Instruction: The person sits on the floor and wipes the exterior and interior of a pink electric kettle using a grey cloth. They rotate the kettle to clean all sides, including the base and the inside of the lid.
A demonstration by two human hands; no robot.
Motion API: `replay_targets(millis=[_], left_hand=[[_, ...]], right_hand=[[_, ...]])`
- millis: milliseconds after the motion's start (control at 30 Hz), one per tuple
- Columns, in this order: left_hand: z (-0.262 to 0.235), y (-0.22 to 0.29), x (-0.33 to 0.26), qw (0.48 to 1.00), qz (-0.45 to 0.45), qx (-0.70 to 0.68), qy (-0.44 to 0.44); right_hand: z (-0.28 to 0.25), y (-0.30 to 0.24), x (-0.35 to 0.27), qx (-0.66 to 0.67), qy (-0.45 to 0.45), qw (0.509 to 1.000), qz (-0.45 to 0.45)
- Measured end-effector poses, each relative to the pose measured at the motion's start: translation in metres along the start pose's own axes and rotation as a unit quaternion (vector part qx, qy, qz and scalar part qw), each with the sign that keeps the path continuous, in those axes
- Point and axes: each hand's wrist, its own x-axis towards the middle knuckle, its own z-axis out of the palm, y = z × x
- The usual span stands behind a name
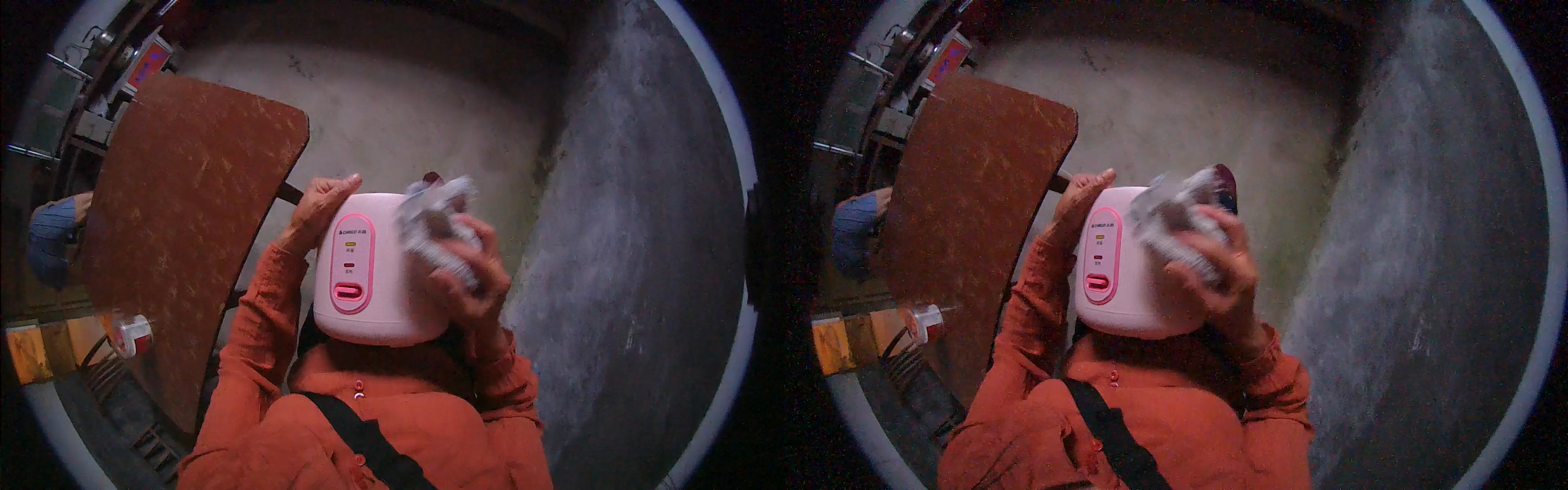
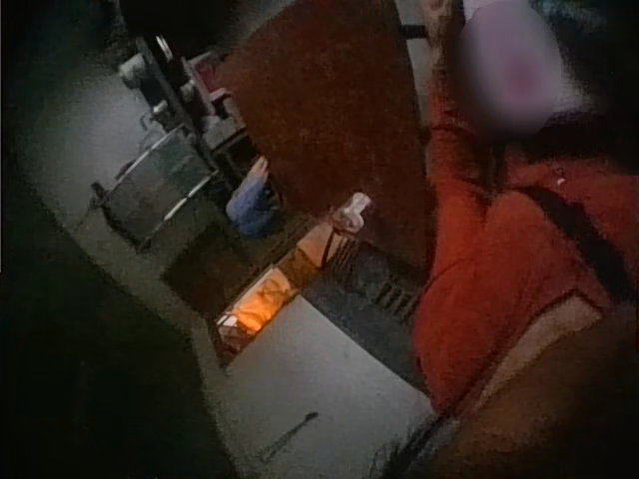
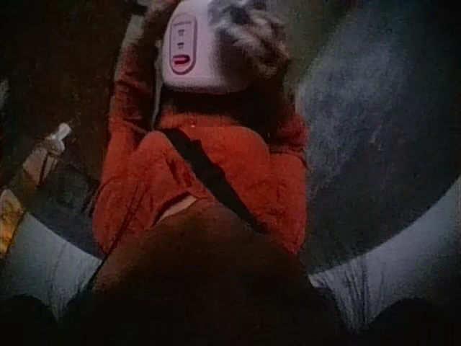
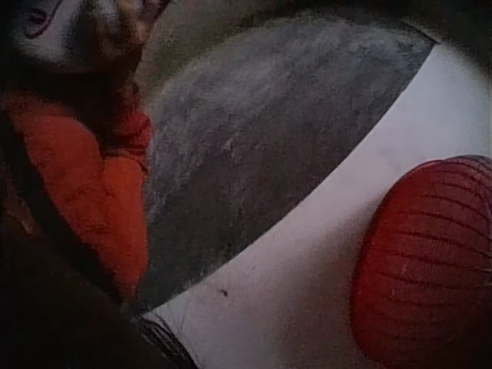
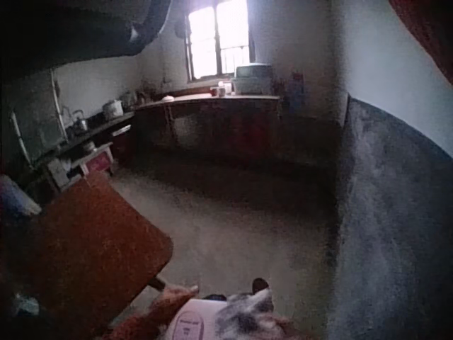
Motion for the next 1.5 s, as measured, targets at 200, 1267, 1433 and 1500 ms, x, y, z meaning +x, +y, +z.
replay_targets(millis=[200,1267,1433,1500], left_hand=[[-0.019,-0.056,0.015,0.998,0.006,-0.057,0.037],[0.046,0.035,0.036,1.000,0.012,0.003,-0.016],[0.026,0.005,0.030,0.997,0.005,-0.068,-0.043],[0.025,-0.006,0.036,0.994,0.029,-0.094,-0.048]], right_hand=[[0.012,0.028,0.015,-0.047,-0.050,0.998,-0.002],[-0.047,0.058,0.038,0.206,0.082,0.935,0.278],[-0.023,-0.023,0.051,-0.106,-0.098,0.985,-0.089],[-0.016,-0.029,0.065,-0.146,-0.137,0.969,-0.148]])
